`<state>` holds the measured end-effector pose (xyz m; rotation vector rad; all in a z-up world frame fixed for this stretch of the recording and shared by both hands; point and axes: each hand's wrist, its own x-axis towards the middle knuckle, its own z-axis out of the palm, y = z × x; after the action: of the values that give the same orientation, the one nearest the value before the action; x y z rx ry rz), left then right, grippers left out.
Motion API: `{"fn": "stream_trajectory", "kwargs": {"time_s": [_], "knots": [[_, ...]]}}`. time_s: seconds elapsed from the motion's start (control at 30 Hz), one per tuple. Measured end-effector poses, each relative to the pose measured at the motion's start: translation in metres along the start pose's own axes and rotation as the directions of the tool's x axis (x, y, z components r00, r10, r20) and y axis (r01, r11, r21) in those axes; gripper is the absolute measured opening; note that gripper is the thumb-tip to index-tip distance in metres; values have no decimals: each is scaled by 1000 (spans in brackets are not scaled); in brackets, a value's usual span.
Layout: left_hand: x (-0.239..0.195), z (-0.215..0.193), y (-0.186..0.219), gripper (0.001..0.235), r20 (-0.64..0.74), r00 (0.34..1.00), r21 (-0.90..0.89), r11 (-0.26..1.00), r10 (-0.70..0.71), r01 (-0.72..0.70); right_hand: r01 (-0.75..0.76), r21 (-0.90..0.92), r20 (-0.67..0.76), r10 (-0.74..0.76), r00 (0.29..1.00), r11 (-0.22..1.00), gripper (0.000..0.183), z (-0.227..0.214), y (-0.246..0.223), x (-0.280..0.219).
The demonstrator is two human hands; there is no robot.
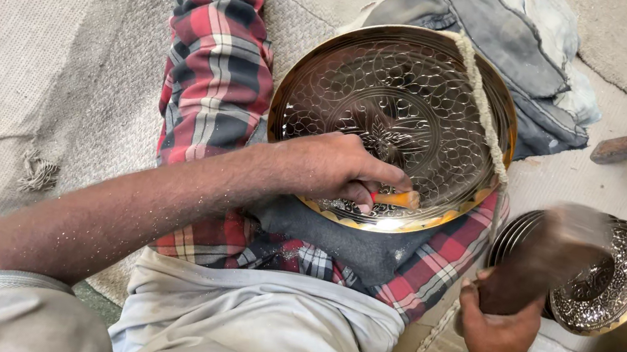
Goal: The person sits on the floor and uses a hammer and chisel to engrave a decorative pattern onto a brass plate. They repeatedly strike the chisel to create a textured design on the plate's surface.
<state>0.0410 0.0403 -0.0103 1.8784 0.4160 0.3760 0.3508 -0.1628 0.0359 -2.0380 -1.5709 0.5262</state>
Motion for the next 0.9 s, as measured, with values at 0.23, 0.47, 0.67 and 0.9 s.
{"fn": "stream_trajectory", "kwargs": {"time_s": [0.23,0.47,0.67,0.9], "knots": [[2,-6,4,50,49,998,-3,1000,-26,26,-100,147,-15,103,995,984,54,6,8,1],[3,-4,2,48,73,997,-37,999,-32,35,11,-116,-6,-12,1000,993,59,2,11,1],[4,-5,1,49,89,995,7,999,-37,37,62,-88,-11,-63,998,994,59,4,8,-2],[1,-7,1,50,15,999,-8,999,48,-48,122,-201,44,-116,992,972,63,-7,-9,8]]}}
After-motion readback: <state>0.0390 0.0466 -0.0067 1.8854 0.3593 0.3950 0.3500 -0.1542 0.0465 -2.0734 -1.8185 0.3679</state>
